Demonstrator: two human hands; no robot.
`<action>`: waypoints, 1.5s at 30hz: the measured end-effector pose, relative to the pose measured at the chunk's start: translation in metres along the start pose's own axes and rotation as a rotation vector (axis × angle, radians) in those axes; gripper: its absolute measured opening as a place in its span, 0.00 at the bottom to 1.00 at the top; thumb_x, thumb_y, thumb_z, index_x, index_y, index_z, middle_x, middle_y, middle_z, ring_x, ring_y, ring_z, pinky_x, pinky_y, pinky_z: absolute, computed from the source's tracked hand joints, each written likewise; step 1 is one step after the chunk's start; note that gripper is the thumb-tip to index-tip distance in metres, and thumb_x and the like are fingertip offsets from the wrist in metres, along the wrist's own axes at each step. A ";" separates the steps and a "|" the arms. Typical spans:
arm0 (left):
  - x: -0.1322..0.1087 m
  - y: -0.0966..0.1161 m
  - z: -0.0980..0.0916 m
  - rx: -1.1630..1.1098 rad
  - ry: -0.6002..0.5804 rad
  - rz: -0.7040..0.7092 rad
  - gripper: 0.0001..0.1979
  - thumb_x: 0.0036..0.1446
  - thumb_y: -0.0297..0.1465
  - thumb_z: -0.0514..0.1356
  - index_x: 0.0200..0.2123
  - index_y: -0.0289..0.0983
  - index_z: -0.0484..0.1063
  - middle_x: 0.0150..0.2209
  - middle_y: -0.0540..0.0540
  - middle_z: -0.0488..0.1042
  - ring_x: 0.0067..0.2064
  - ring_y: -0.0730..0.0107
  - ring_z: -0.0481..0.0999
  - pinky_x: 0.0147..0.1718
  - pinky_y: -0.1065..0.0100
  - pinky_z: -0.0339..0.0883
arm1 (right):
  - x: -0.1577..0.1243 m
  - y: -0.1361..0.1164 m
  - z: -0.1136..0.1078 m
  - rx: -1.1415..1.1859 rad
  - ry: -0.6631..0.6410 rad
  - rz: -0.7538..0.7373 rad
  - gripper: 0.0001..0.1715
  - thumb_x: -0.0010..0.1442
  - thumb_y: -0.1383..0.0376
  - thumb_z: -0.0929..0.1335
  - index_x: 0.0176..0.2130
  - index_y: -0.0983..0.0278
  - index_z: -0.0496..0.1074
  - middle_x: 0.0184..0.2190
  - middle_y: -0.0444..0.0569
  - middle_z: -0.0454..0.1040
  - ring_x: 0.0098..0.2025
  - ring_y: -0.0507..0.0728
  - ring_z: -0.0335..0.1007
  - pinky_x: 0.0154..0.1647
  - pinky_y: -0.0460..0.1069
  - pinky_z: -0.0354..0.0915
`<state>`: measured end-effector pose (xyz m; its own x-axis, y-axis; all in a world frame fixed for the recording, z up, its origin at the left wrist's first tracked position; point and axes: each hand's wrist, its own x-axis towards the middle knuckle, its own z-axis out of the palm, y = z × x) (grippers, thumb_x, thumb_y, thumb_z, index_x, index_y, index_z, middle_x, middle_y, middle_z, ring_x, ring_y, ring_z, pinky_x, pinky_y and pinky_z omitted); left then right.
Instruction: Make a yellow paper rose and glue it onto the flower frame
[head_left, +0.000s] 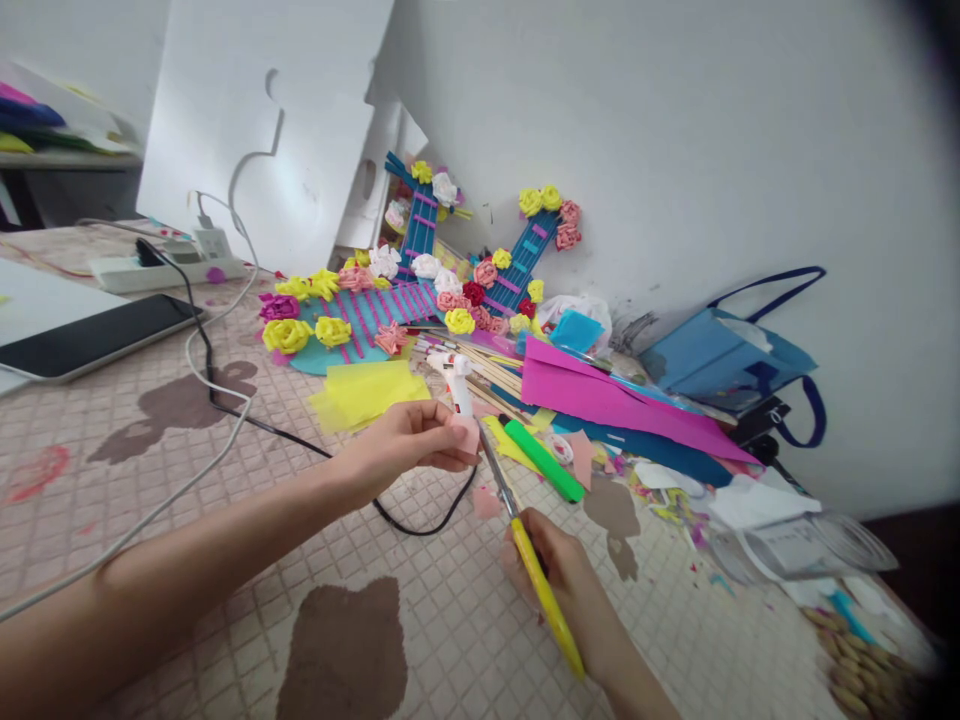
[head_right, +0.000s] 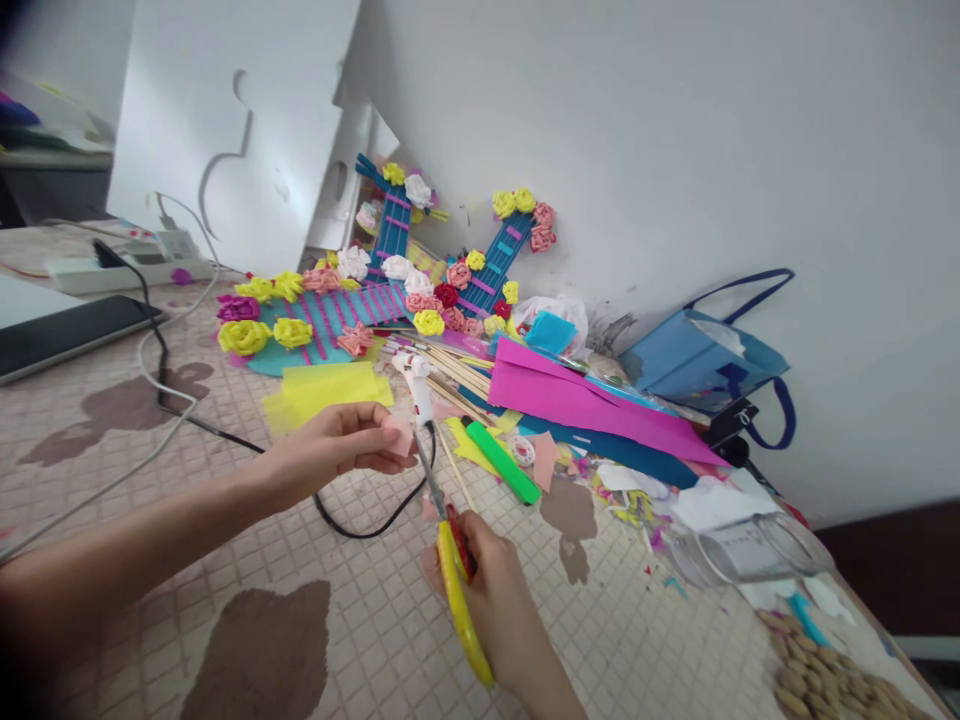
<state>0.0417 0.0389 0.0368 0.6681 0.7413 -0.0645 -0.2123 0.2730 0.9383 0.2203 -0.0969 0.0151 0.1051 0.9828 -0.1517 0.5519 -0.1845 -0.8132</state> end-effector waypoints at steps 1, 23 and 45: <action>0.000 0.000 0.000 -0.007 0.001 0.002 0.11 0.52 0.33 0.64 0.31 0.33 0.66 0.33 0.44 0.78 0.38 0.64 0.79 0.41 0.63 0.70 | 0.000 0.000 0.000 -0.001 -0.006 0.010 0.11 0.53 0.60 0.65 0.26 0.62 0.57 0.19 0.37 0.55 0.21 0.48 0.50 0.20 0.44 0.48; 0.005 0.001 -0.007 -0.012 0.014 0.030 0.12 0.52 0.35 0.64 0.29 0.34 0.67 0.33 0.45 0.78 0.38 0.66 0.78 0.40 0.64 0.71 | 0.001 0.011 0.005 -0.002 -0.022 -0.003 0.13 0.56 0.57 0.63 0.27 0.62 0.58 0.20 0.38 0.55 0.19 0.47 0.50 0.16 0.43 0.49; 0.002 0.004 -0.004 0.075 -0.026 0.028 0.11 0.52 0.35 0.64 0.27 0.33 0.67 0.31 0.45 0.77 0.36 0.68 0.78 0.39 0.67 0.70 | -0.005 0.003 0.000 0.102 -0.168 -0.083 0.21 0.60 0.47 0.59 0.33 0.62 0.60 0.18 0.36 0.54 0.19 0.48 0.51 0.19 0.43 0.53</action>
<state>0.0389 0.0438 0.0389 0.6809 0.7318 -0.0300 -0.1778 0.2050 0.9625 0.2219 -0.1027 0.0134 -0.0809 0.9827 -0.1665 0.4651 -0.1106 -0.8783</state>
